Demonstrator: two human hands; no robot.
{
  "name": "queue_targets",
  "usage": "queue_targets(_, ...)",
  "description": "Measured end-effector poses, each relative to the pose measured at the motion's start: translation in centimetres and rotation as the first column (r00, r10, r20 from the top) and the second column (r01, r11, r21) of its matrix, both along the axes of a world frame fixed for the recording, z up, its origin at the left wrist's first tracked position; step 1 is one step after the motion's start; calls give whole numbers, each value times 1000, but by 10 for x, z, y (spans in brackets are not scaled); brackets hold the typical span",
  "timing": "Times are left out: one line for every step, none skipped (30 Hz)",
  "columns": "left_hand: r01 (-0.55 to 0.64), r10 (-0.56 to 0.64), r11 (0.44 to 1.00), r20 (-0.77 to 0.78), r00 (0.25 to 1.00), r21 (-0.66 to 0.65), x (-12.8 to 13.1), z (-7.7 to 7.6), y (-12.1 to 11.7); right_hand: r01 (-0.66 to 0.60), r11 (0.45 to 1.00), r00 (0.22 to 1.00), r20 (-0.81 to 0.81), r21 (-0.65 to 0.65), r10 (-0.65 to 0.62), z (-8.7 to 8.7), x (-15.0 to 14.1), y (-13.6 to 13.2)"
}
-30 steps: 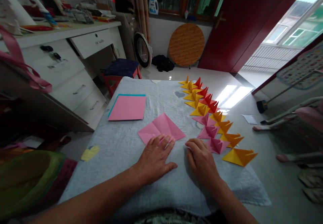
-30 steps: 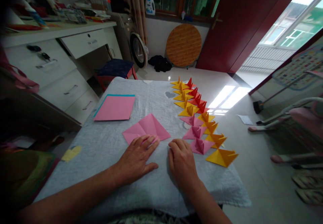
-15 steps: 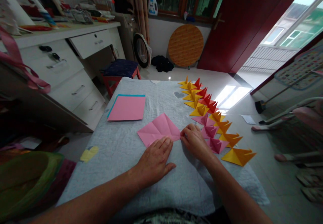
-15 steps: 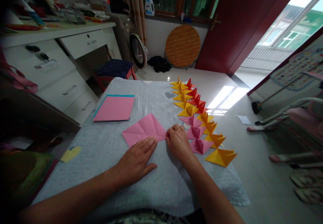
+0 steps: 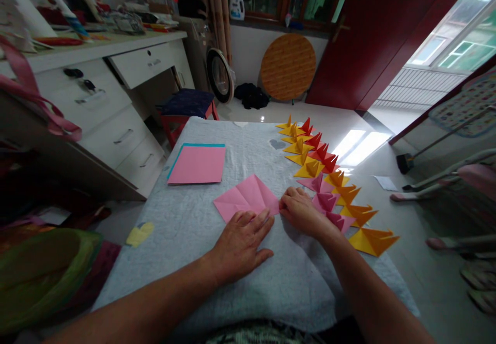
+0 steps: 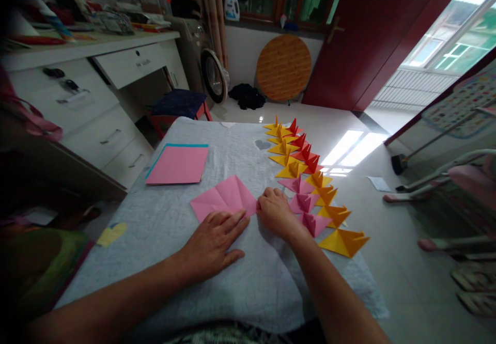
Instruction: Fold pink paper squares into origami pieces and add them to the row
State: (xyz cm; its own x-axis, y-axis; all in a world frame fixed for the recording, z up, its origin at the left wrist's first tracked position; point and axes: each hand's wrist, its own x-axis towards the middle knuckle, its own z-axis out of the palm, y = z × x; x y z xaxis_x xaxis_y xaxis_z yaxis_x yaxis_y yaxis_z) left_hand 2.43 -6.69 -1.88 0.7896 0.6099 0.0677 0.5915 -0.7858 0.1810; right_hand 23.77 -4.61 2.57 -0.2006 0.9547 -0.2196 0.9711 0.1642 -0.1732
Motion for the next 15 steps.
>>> queue_targets(2,-2,1000,-1,1000,-2,0,0,0,-16,1000,1000,7,-7,16,1,-1,1)
queue_targets(0,0,1000,-2,1000,-5,0,0,0,-30,999,1000,10,-11,30,2,-1,2)
queue_targets(-3,3,1000,-2,1000,-7,0,0,0,-41,999,999,11,-12,41,2,-2,3)
queue_targets(-8,8,1000,-1,1000,-9,1,-1,0,-50,999,999,12,-11,50,2,-2,4)
queue_targets(-15,15,1000,-1,1000,-11,1,-1,0,-55,998,998,13,-10,56,1,-2,5)
queue_targets(-19,19,1000,-2,1000,-13,1,0,0,-61,998,998,14,-10,61,1,-2,5)
queue_targets(-19,19,1000,-2,1000,-16,1,0,0,-68,998,998,14,-13,68,0,-1,6)
queue_targets(-14,14,1000,0,1000,-17,1,0,1,-77,997,997,14,-20,77,0,-1,7)
queue_targets(-4,4,1000,3,1000,-18,1,0,1,-89,996,996,14,-27,89,0,0,8)
queue_targets(7,-7,1000,8,1000,-18,1,0,1,-101,994,995,16,-35,101,0,0,9)
queue_targets(18,-18,1000,12,1000,-19,1,0,2,-113,993,993,22,-43,114,0,0,10)
queue_targets(23,-23,1000,17,1000,-21,1,0,2,-125,991,992,29,-52,127,0,0,12)
queue_targets(22,-22,999,20,1000,-24,1,0,2,-135,989,990,37,-57,137,0,-1,13)
queue_targets(18,-17,999,22,1000,-29,2,0,3,-144,988,988,47,-61,147,0,-1,13)
queue_targets(12,-11,999,23,1000,-37,2,-1,2,-151,987,986,57,-63,155,0,-1,14)
